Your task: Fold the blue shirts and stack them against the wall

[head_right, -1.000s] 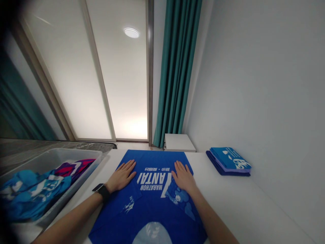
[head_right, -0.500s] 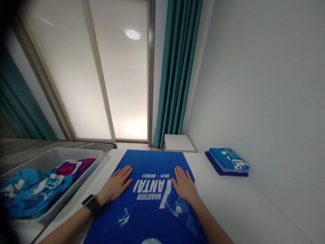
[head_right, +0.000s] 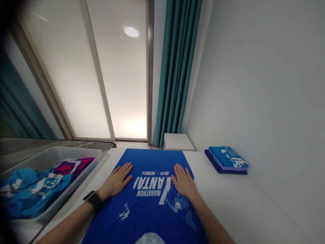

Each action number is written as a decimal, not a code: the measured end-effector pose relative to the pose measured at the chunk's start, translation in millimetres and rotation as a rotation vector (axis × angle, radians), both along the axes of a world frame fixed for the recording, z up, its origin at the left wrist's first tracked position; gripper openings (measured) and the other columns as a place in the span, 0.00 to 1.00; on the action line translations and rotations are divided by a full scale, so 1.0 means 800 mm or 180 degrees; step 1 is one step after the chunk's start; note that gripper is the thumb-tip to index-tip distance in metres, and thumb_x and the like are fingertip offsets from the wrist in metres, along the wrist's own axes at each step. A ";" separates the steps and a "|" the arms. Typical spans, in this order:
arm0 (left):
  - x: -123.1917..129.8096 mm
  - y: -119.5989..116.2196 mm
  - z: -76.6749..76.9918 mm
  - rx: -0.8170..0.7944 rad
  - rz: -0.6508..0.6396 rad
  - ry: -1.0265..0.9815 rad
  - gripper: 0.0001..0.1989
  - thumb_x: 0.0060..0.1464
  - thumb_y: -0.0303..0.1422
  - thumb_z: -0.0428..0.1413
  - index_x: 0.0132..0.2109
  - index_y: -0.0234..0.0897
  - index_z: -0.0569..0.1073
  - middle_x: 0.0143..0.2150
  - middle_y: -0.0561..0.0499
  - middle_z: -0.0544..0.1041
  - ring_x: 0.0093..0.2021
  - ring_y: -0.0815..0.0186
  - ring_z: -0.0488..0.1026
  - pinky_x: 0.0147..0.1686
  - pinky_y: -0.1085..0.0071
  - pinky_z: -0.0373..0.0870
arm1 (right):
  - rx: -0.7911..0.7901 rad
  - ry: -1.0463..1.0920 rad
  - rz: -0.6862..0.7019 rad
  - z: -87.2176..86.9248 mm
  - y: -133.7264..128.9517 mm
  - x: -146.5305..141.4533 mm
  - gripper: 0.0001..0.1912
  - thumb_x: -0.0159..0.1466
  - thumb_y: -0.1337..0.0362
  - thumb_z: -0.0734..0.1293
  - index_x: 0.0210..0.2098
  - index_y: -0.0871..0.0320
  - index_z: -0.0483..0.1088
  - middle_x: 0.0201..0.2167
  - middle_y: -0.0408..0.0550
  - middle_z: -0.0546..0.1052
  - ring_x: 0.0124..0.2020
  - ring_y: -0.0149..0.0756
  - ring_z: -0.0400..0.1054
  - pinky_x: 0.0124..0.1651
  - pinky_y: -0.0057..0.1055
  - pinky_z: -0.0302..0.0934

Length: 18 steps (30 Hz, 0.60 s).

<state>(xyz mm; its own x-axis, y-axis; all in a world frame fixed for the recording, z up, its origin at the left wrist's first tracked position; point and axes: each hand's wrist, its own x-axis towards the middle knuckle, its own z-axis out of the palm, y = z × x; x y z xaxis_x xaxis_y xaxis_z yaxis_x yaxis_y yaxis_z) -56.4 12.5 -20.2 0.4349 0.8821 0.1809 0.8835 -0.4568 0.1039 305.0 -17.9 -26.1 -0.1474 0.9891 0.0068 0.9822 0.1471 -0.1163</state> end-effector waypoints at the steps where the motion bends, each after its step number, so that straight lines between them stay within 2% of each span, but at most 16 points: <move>1: 0.000 0.000 0.000 -0.0001 -0.0008 -0.0006 0.29 0.65 0.47 0.40 0.68 0.39 0.57 0.69 0.47 0.54 0.69 0.59 0.51 0.66 0.56 0.47 | -0.0011 0.0000 0.0000 0.000 0.001 0.000 0.36 0.69 0.47 0.43 0.69 0.63 0.46 0.70 0.50 0.47 0.70 0.39 0.37 0.69 0.45 0.30; 8: -0.001 -0.001 0.001 -0.0023 -0.0003 -0.0009 0.30 0.66 0.48 0.38 0.68 0.38 0.56 0.69 0.47 0.54 0.69 0.59 0.51 0.66 0.56 0.47 | 0.0003 -0.0012 -0.0007 -0.001 0.000 0.000 0.36 0.69 0.47 0.43 0.69 0.62 0.45 0.70 0.50 0.46 0.71 0.39 0.36 0.69 0.45 0.30; 18: 0.001 -0.006 -0.006 0.0016 0.0108 -0.0039 0.29 0.65 0.46 0.42 0.67 0.40 0.57 0.69 0.47 0.55 0.68 0.57 0.53 0.66 0.54 0.49 | 0.0059 0.0006 -0.0030 -0.005 -0.004 0.001 0.36 0.69 0.47 0.43 0.69 0.61 0.47 0.70 0.50 0.48 0.70 0.40 0.38 0.69 0.46 0.30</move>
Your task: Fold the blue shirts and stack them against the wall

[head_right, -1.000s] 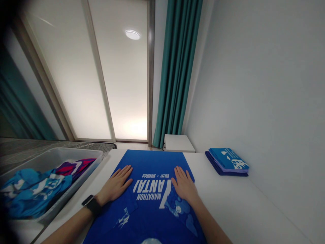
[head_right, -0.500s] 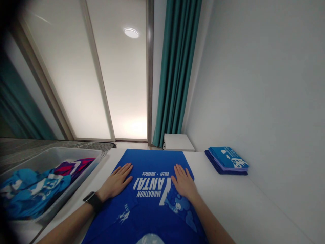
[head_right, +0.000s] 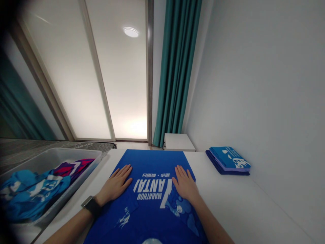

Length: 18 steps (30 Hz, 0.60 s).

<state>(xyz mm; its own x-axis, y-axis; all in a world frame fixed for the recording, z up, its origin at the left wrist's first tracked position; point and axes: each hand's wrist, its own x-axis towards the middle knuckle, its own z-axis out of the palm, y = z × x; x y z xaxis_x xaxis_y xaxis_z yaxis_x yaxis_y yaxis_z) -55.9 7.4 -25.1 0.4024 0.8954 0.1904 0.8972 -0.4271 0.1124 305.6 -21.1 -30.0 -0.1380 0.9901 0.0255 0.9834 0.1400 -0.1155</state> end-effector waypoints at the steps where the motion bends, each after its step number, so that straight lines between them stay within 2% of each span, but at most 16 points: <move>1: 0.000 -0.001 0.000 -0.0008 0.0004 0.0006 0.29 0.65 0.46 0.42 0.67 0.40 0.57 0.69 0.47 0.55 0.68 0.57 0.53 0.66 0.54 0.49 | -0.0002 -0.0005 0.0003 0.000 -0.001 0.000 0.36 0.69 0.46 0.43 0.69 0.61 0.47 0.70 0.50 0.47 0.70 0.40 0.37 0.69 0.46 0.30; 7: 0.003 -0.004 0.004 -0.0002 0.0020 -0.0031 0.28 0.64 0.46 0.42 0.66 0.38 0.60 0.69 0.46 0.57 0.68 0.57 0.54 0.66 0.54 0.49 | -0.0037 -0.0031 -0.0015 0.003 -0.003 0.000 0.36 0.69 0.47 0.43 0.69 0.63 0.46 0.70 0.50 0.47 0.70 0.39 0.37 0.69 0.45 0.30; 12: -0.003 0.004 0.012 0.0059 0.0030 -0.0280 0.26 0.65 0.45 0.40 0.64 0.40 0.64 0.65 0.47 0.65 0.65 0.59 0.60 0.65 0.56 0.52 | -0.0272 0.0025 -0.0049 0.019 0.003 -0.002 0.36 0.68 0.48 0.45 0.68 0.62 0.49 0.70 0.51 0.48 0.70 0.40 0.39 0.69 0.45 0.32; 15: -0.009 0.008 0.020 0.0112 0.0120 -0.0375 0.25 0.65 0.44 0.40 0.62 0.39 0.67 0.62 0.46 0.69 0.63 0.59 0.64 0.64 0.56 0.54 | -0.0369 0.0067 -0.0015 0.035 0.012 -0.017 0.35 0.68 0.49 0.47 0.68 0.62 0.51 0.69 0.53 0.51 0.70 0.42 0.42 0.69 0.46 0.33; 18: -0.014 0.008 0.026 0.0107 0.0215 -0.0415 0.25 0.64 0.43 0.41 0.60 0.37 0.69 0.60 0.45 0.71 0.61 0.57 0.66 0.63 0.56 0.57 | -0.0299 0.0161 0.0239 0.045 0.023 -0.050 0.33 0.68 0.50 0.49 0.67 0.60 0.53 0.68 0.53 0.53 0.69 0.41 0.43 0.69 0.45 0.33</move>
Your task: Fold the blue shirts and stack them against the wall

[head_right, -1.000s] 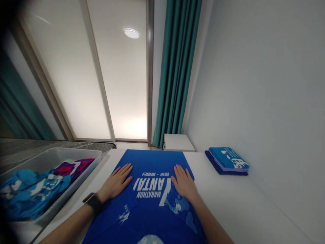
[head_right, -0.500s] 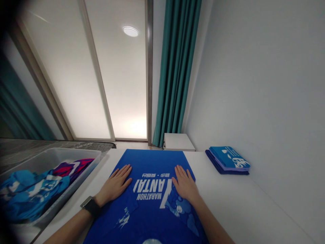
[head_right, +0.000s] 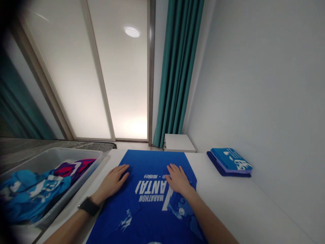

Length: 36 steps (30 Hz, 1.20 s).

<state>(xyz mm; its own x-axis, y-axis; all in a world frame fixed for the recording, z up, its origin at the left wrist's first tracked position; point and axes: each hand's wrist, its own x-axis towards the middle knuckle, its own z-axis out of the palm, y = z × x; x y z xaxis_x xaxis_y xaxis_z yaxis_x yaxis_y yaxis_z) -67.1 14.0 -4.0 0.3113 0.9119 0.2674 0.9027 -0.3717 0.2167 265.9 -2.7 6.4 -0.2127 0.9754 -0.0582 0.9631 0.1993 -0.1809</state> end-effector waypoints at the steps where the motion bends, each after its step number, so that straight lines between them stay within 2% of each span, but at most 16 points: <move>1: -0.001 0.000 0.001 0.0001 0.0018 -0.0027 0.25 0.64 0.42 0.42 0.60 0.36 0.69 0.60 0.44 0.71 0.61 0.57 0.66 0.62 0.56 0.58 | 0.0015 0.0062 0.0102 0.002 0.004 -0.014 0.32 0.68 0.51 0.50 0.67 0.60 0.54 0.68 0.53 0.54 0.69 0.41 0.44 0.69 0.45 0.34; 6: -0.006 0.001 0.001 0.0021 0.0136 -0.0266 0.22 0.63 0.40 0.45 0.57 0.37 0.71 0.58 0.45 0.73 0.58 0.57 0.68 0.59 0.58 0.62 | 0.0324 0.0404 0.0588 0.008 0.021 -0.098 0.27 0.69 0.56 0.53 0.63 0.59 0.60 0.65 0.55 0.61 0.66 0.43 0.50 0.68 0.45 0.38; 9: -0.012 0.005 0.001 0.0005 0.0208 -0.0452 0.20 0.62 0.38 0.46 0.56 0.37 0.72 0.55 0.45 0.74 0.56 0.58 0.69 0.57 0.59 0.64 | 0.0689 0.0542 0.0882 0.013 0.028 -0.143 0.22 0.68 0.60 0.55 0.59 0.59 0.66 0.58 0.54 0.68 0.61 0.42 0.58 0.65 0.41 0.45; 14: -0.023 0.012 -0.004 0.0084 0.0278 -0.0744 0.17 0.61 0.34 0.47 0.53 0.37 0.74 0.52 0.44 0.76 0.53 0.58 0.71 0.55 0.61 0.66 | 0.0916 0.0580 0.1456 0.012 0.032 -0.188 0.15 0.67 0.65 0.59 0.50 0.56 0.70 0.48 0.51 0.72 0.51 0.40 0.63 0.55 0.36 0.56; 19: -0.030 0.022 -0.016 0.0095 0.0261 -0.1005 0.17 0.60 0.33 0.48 0.51 0.35 0.74 0.49 0.43 0.77 0.51 0.57 0.72 0.54 0.60 0.66 | 0.0918 0.0713 0.1517 -0.007 0.032 -0.195 0.14 0.66 0.65 0.61 0.50 0.56 0.68 0.48 0.51 0.70 0.51 0.40 0.61 0.54 0.37 0.57; 23: -0.037 0.047 -0.021 0.0138 0.0363 -0.1069 0.16 0.60 0.31 0.46 0.49 0.35 0.75 0.47 0.44 0.77 0.49 0.59 0.72 0.52 0.62 0.68 | 0.0977 0.0898 0.1483 -0.015 0.032 -0.194 0.14 0.66 0.66 0.61 0.51 0.55 0.68 0.48 0.50 0.70 0.51 0.40 0.61 0.54 0.38 0.57; 30: -0.041 0.137 -0.021 0.0104 0.0449 -0.0570 0.17 0.57 0.25 0.47 0.49 0.34 0.74 0.47 0.43 0.76 0.50 0.59 0.70 0.53 0.63 0.65 | 0.0971 0.0881 0.1519 -0.011 0.030 -0.191 0.17 0.67 0.71 0.57 0.53 0.57 0.67 0.48 0.51 0.70 0.51 0.41 0.60 0.55 0.38 0.57; 36: -0.031 0.201 -0.020 -0.0041 0.0424 -0.0163 0.17 0.61 0.29 0.45 0.51 0.37 0.74 0.51 0.43 0.74 0.52 0.58 0.70 0.54 0.61 0.62 | 0.0939 0.0851 0.1492 -0.009 0.030 -0.190 0.19 0.65 0.73 0.58 0.53 0.56 0.67 0.49 0.51 0.70 0.52 0.41 0.60 0.55 0.38 0.57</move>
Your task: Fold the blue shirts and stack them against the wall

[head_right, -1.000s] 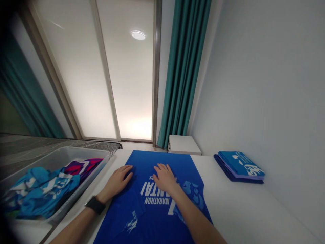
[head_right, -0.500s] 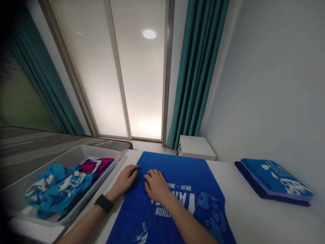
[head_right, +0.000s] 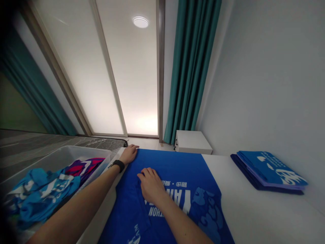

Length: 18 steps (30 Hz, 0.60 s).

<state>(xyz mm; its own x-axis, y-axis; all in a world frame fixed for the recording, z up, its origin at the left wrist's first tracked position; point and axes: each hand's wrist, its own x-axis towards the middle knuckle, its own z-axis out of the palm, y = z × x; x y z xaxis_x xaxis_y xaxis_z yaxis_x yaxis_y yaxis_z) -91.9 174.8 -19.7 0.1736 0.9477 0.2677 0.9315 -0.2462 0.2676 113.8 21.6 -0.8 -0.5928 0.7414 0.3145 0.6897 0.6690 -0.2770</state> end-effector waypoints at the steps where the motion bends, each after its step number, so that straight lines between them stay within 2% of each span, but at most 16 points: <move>1: 0.001 0.008 0.000 -0.0058 0.0006 0.0061 0.17 0.61 0.30 0.44 0.50 0.38 0.75 0.50 0.44 0.75 0.51 0.58 0.70 0.54 0.60 0.62 | 0.0003 -0.0002 -0.0005 0.000 0.000 0.000 0.19 0.65 0.73 0.58 0.53 0.57 0.68 0.49 0.51 0.70 0.52 0.41 0.60 0.55 0.39 0.57; 6: -0.001 0.031 0.000 -0.0333 -0.0016 0.0271 0.17 0.62 0.35 0.43 0.41 0.39 0.77 0.44 0.44 0.79 0.48 0.55 0.73 0.51 0.58 0.62 | 0.0012 0.0032 -0.0009 -0.002 0.001 0.000 0.17 0.65 0.72 0.58 0.53 0.57 0.68 0.49 0.51 0.71 0.51 0.40 0.60 0.56 0.39 0.57; 12: -0.005 0.032 -0.001 -0.0320 0.0018 0.0258 0.16 0.62 0.37 0.44 0.42 0.40 0.76 0.44 0.45 0.78 0.50 0.56 0.72 0.50 0.60 0.62 | -0.0015 -0.0021 -0.0018 -0.004 0.003 0.000 0.18 0.65 0.72 0.58 0.53 0.57 0.67 0.50 0.51 0.70 0.53 0.40 0.59 0.57 0.39 0.56; 18: -0.005 0.030 -0.002 -0.0264 0.0034 0.0099 0.13 0.63 0.36 0.45 0.42 0.41 0.74 0.43 0.47 0.76 0.47 0.59 0.71 0.47 0.63 0.63 | 0.0038 -0.0016 -0.0031 -0.002 0.001 0.000 0.18 0.65 0.72 0.59 0.54 0.57 0.67 0.50 0.50 0.70 0.53 0.40 0.59 0.56 0.38 0.56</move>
